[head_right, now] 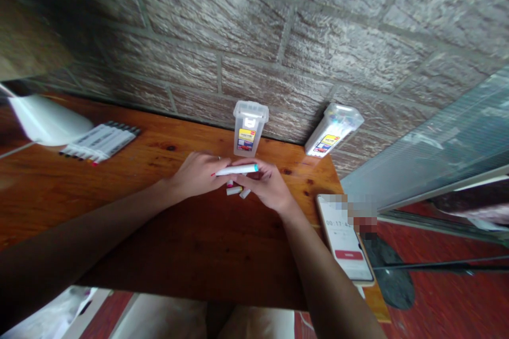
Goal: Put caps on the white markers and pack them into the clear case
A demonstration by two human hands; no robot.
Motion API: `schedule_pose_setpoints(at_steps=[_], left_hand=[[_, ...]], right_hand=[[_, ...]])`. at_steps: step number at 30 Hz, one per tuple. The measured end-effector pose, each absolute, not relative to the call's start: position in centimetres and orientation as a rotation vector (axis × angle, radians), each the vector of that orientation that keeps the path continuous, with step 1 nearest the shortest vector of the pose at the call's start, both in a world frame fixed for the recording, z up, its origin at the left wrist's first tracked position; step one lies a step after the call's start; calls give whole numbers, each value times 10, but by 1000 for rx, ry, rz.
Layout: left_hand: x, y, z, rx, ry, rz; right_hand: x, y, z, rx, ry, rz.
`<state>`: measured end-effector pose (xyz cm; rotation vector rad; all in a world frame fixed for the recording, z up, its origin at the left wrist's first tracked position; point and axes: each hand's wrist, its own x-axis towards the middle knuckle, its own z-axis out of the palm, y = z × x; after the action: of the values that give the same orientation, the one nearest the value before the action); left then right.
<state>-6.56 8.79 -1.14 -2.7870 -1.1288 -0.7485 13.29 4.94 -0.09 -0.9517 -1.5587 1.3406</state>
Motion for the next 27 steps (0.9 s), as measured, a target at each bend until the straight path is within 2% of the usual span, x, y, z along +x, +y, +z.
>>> schedule_pose_setpoints(at_steps=[4, 11, 17, 27], left_hand=[[-65, 87, -13, -2755, -1152, -802], [-68, 88, -13, -2913, -1033, -1151], [-65, 87, -17, -2886, -922, -1161], [-64, 86, -19, -2980, -834, -1133]], right_hand=[[132, 49, 3, -956, -1547, 1303], [144, 55, 13, -963, -1203, 1153], [137, 54, 13, -866, -1102, 1347], [128, 50, 19, -810, -1034, 1495]])
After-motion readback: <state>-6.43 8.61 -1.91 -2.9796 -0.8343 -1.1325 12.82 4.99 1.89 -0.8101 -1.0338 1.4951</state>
